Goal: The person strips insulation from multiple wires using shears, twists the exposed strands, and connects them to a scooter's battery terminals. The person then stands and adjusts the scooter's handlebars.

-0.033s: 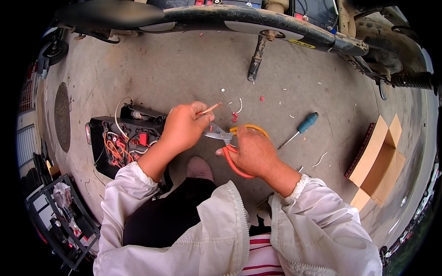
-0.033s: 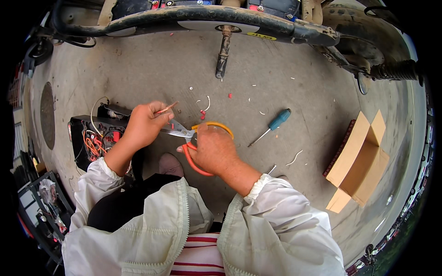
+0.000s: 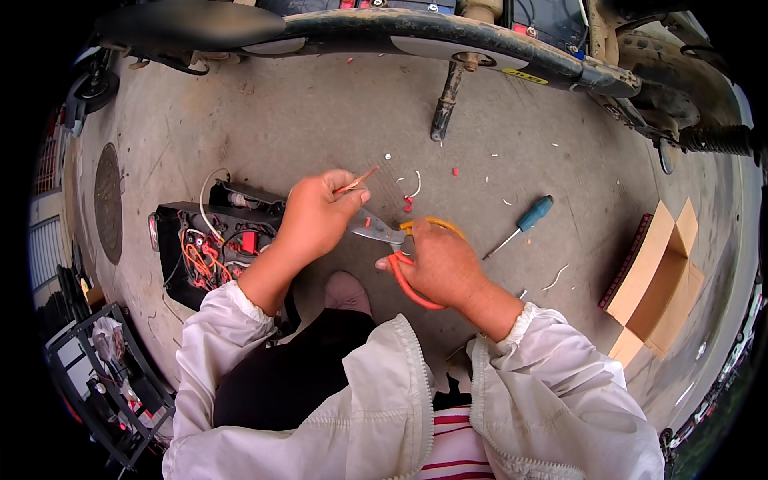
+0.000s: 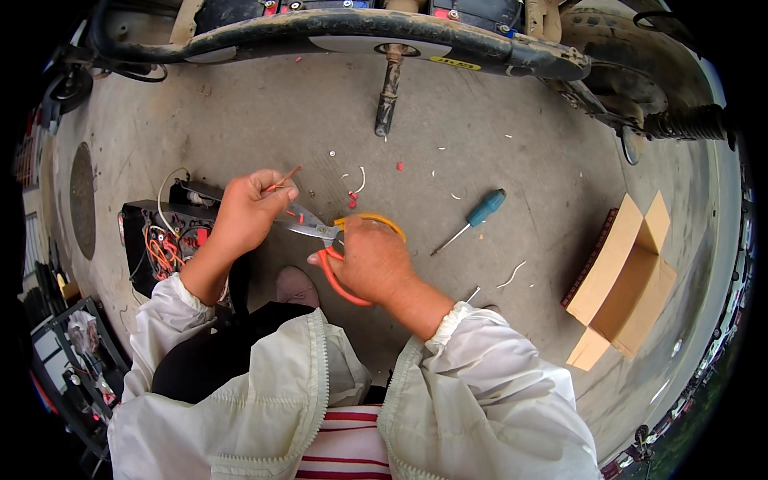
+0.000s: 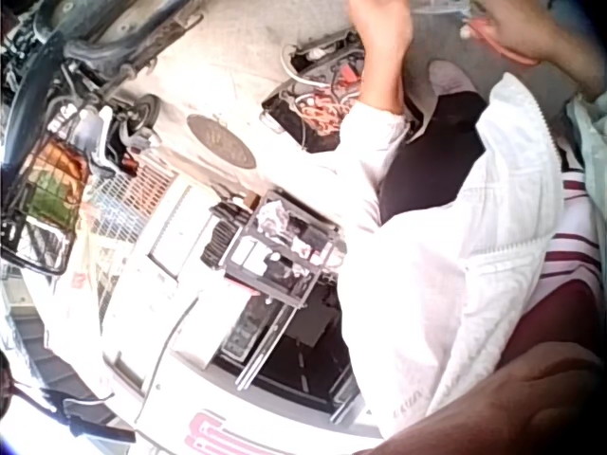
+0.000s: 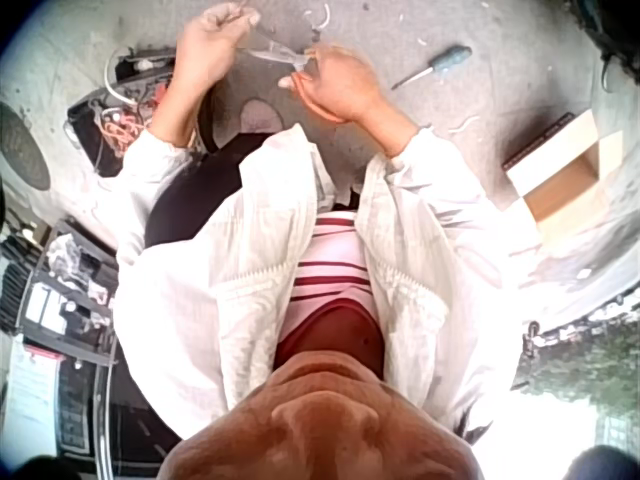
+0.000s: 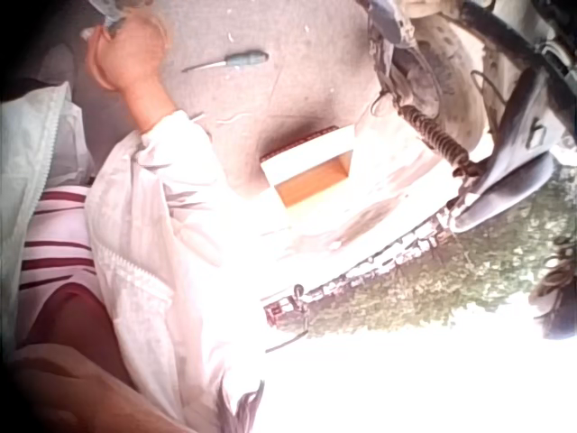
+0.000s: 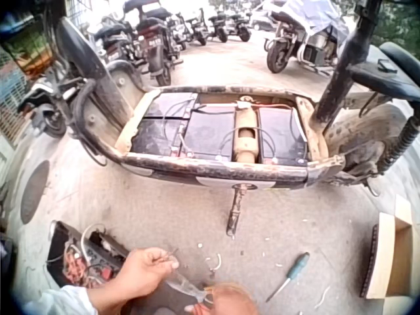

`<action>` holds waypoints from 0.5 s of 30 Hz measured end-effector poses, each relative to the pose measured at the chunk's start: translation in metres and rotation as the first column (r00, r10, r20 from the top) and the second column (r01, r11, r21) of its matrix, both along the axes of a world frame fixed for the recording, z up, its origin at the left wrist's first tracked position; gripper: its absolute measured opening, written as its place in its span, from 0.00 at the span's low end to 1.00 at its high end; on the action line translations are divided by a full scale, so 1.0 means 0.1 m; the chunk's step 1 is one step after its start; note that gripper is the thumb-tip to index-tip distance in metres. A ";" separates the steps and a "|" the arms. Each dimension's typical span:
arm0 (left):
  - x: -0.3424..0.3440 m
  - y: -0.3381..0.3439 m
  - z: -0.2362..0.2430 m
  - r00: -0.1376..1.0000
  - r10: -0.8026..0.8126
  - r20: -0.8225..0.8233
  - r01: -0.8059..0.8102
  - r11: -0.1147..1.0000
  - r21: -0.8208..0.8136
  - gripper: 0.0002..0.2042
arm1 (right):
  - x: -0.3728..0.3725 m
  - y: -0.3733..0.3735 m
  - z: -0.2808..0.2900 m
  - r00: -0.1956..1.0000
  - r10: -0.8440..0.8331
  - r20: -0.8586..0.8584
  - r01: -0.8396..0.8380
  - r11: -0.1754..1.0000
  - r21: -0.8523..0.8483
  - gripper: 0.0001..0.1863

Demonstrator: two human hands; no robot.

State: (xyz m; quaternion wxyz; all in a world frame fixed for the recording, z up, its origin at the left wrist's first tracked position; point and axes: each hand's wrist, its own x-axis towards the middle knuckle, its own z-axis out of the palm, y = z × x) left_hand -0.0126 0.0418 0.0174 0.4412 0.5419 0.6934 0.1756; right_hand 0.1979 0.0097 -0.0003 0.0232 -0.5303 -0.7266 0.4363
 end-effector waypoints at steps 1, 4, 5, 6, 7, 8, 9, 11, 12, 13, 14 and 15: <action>-0.03 0.01 -0.01 0.959 0.147 0.243 -0.159 0.987 0.030 0.10 | 0.01 0.00 -0.01 1.000 -0.018 -0.024 0.017 0.999 -0.044 0.36; -0.12 0.11 0.02 0.882 0.280 0.379 -0.317 0.948 0.038 0.07 | 0.11 0.11 -0.12 0.979 -0.151 -0.140 0.047 0.825 -0.563 0.38; -0.12 0.10 0.06 0.860 0.326 0.393 -0.340 0.940 -0.035 0.07 | 0.12 0.07 -0.17 0.948 -0.214 -0.236 0.053 0.836 -0.546 0.39; -0.10 0.07 0.11 0.836 0.371 0.404 -0.359 0.927 -0.108 0.07 | 0.15 0.07 -0.20 0.937 -0.238 -0.256 0.036 0.793 -0.608 0.38; -0.09 0.04 0.14 0.811 0.416 0.412 -0.375 0.909 -0.181 0.07 | 0.16 0.09 -0.23 0.925 -0.265 -0.273 0.018 0.747 -0.665 0.37; -0.08 -0.02 0.11 0.814 0.412 0.409 -0.359 0.911 -0.204 0.08 | 0.16 0.10 -0.23 0.913 -0.288 -0.289 -0.008 0.696 -0.718 0.37; -0.07 -0.08 0.05 0.818 0.408 0.406 -0.341 0.912 -0.228 0.08 | 0.15 0.12 -0.23 0.923 -0.265 -0.278 -0.010 0.707 -0.708 0.39; -0.01 -0.15 0.04 0.827 0.424 0.370 -0.325 0.896 -0.302 0.09 | 0.14 0.13 -0.23 0.942 -0.220 -0.253 -0.015 0.727 -0.687 0.45; 0.00 -0.17 0.03 0.824 0.426 0.374 -0.311 0.892 -0.329 0.09 | 0.13 0.13 -0.23 0.944 -0.211 -0.254 -0.014 0.743 -0.669 0.45; 0.01 -0.20 0.01 0.821 0.427 0.379 -0.297 0.886 -0.355 0.09 | 0.12 0.12 -0.23 0.945 -0.203 -0.255 -0.014 0.758 -0.652 0.45; 0.02 -0.20 -0.01 0.819 0.427 0.382 -0.290 0.884 -0.367 0.09 | 0.11 0.12 -0.23 0.947 -0.195 -0.254 -0.010 0.774 -0.633 0.45; 0.02 -0.21 -0.02 0.818 0.428 0.386 -0.283 0.882 -0.378 0.09 | 0.11 0.11 -0.22 0.946 -0.196 -0.256 -0.010 0.776 -0.631 0.45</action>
